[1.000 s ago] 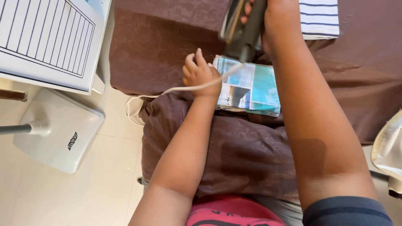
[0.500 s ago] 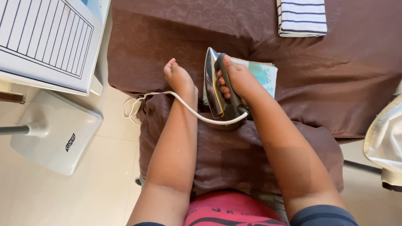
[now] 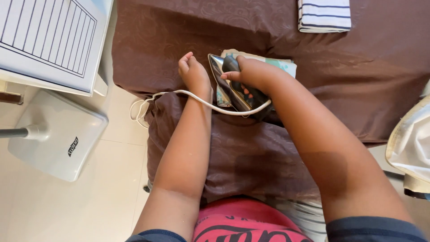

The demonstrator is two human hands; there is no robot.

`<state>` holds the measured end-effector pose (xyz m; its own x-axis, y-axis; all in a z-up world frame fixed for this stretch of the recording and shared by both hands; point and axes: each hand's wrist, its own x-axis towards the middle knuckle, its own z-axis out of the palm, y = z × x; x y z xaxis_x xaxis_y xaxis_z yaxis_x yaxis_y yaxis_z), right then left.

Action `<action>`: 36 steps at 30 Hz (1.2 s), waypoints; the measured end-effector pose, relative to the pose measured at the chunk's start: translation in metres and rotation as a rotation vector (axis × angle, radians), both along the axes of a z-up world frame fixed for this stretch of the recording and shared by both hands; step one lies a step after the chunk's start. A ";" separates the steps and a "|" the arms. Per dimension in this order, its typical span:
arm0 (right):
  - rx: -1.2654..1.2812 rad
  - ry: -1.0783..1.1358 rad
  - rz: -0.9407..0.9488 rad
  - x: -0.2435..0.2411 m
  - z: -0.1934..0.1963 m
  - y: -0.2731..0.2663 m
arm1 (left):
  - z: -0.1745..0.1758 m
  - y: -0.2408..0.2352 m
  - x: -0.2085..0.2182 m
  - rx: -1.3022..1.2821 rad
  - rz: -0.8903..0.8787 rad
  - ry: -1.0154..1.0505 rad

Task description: Ironing a patterned shirt on a flat surface and folding it into a neat square, with intermittent ironing of the folds.

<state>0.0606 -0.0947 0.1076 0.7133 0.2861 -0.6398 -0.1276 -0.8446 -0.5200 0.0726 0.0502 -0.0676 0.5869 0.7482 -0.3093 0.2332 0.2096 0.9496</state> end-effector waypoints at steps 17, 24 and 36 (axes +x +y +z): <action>-0.376 -0.272 0.130 0.003 -0.046 0.000 | 0.038 -0.007 -0.075 0.610 -0.881 0.533; -0.434 -0.373 0.136 -0.022 -0.027 -0.004 | 0.074 -0.010 -0.093 0.733 -1.163 0.812; -0.467 -0.750 0.219 -0.023 -0.063 -0.024 | 0.070 -0.024 -0.092 0.802 -1.042 0.793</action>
<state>0.0377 -0.1187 0.0446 0.9494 0.2924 -0.1147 0.2943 -0.9557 -0.0006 -0.0197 0.0261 0.0024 0.8234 0.2395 -0.5144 0.4315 -0.8531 0.2934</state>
